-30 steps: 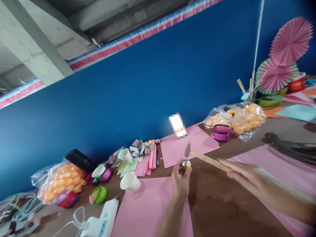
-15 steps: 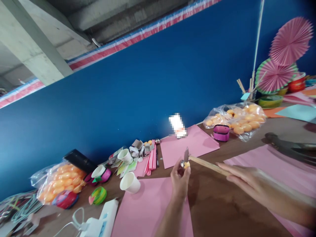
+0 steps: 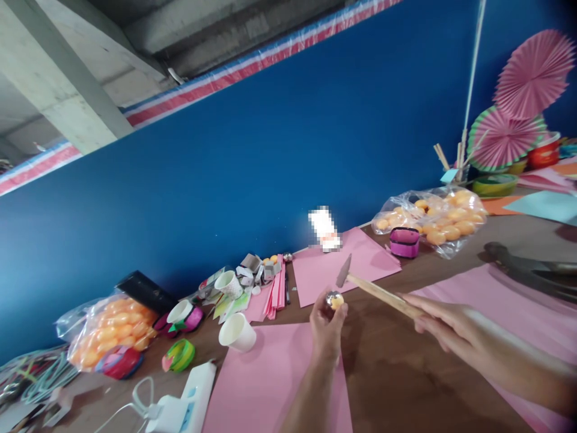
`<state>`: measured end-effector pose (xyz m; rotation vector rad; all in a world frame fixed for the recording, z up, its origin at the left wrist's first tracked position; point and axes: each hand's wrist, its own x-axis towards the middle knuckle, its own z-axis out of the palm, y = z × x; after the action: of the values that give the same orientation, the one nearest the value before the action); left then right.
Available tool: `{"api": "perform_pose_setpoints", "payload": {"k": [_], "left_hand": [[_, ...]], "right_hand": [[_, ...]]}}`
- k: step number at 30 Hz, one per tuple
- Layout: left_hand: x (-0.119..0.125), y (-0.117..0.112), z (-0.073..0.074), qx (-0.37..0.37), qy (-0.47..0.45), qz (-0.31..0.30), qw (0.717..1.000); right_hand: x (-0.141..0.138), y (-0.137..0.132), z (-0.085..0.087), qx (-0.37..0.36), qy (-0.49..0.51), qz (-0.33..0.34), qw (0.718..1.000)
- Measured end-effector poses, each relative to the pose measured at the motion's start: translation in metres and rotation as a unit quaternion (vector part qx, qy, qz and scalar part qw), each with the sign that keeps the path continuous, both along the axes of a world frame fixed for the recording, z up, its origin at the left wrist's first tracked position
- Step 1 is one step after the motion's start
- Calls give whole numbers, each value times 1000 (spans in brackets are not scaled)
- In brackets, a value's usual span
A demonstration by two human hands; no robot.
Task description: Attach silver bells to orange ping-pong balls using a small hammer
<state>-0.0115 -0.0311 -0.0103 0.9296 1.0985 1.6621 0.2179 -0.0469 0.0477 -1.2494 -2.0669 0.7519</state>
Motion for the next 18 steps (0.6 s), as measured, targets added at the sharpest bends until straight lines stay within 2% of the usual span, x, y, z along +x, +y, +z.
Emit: {"api": "perform_pose_setpoints", "payload": {"k": [5, 8, 18], "left_hand": [[1, -1, 3, -11, 21, -1, 1000], [2, -1, 4, -6, 3, 1, 1000], [0, 1, 0, -22, -31, -4, 999]], "right_hand": [[-4, -3, -2, -21, 12, 16, 1000], [-3, -2, -4, -9, 13, -8, 1000], [-5, -1, -3, -36, 23, 4, 999]]}}
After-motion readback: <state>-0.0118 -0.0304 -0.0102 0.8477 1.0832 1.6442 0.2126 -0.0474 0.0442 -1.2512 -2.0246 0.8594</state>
